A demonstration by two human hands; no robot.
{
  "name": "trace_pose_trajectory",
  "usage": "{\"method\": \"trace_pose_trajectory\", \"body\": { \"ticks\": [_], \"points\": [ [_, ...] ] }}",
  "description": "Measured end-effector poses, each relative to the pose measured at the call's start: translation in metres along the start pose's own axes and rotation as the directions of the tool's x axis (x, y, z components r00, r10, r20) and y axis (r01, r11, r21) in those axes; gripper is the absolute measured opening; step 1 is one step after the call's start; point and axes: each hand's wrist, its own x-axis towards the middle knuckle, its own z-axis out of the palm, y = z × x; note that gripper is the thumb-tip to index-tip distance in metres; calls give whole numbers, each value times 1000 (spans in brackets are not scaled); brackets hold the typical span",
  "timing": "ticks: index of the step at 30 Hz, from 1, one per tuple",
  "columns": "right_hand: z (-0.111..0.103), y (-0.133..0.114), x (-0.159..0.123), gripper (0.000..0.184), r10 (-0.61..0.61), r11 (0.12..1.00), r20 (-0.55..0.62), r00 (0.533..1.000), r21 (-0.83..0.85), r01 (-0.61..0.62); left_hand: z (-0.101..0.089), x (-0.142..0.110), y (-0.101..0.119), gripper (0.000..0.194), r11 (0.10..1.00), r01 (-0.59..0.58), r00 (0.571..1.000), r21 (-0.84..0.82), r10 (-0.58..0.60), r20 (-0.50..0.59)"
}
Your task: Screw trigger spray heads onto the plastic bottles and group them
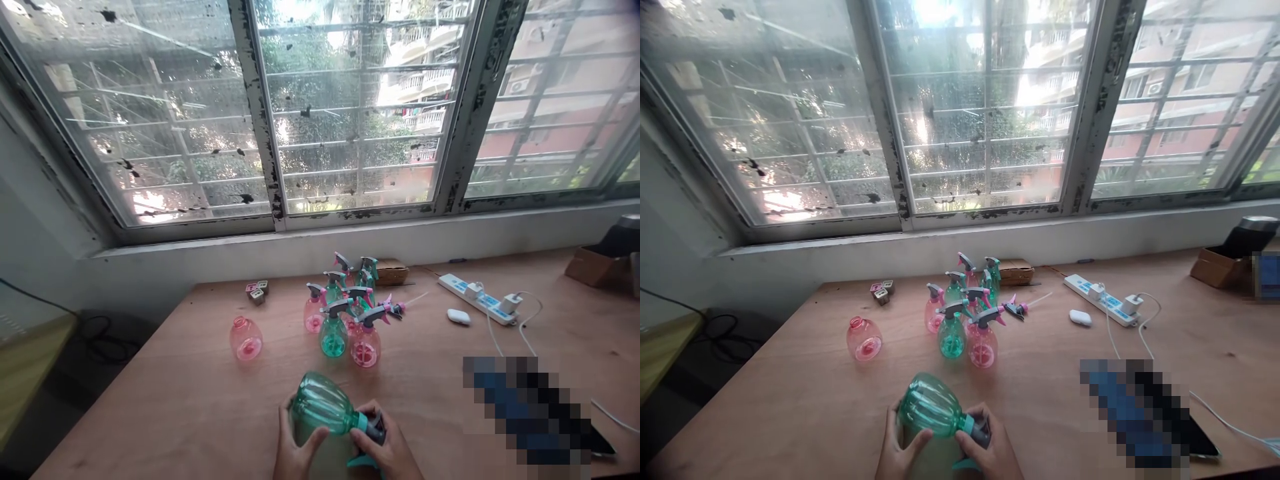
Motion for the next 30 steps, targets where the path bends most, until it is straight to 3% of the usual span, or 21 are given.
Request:
{"method": "trace_pose_trajectory", "body": {
  "ticks": [5,8,11,16,21,30],
  "points": [
    [-1,0,2,39,11,999,-11,1000,31,-10,-9,5,3,69,991,-64,988,120,45,147],
    [-2,-1,3,39,21,998,-13,1000,62,-20,-12,7,-2,69,989,-57,986,133,36,162],
    [-1,-2,2,39,19,998,-18,1000,55,-18,-9,6,-5,69,993,-37,990,111,22,138],
    [2,-8,-1,39,-10,999,-5,1000,-50,10,-1,3,4,74,999,47,998,-19,-47,-35],
    [1,-12,-2,33,-57,968,34,998,-243,64,-4,6,7,73,998,41,996,54,-37,-78],
    [3,-7,-5,33,-70,974,3,998,-214,69,-2,2,16,66,996,39,995,84,-31,-95]
  ]
}}
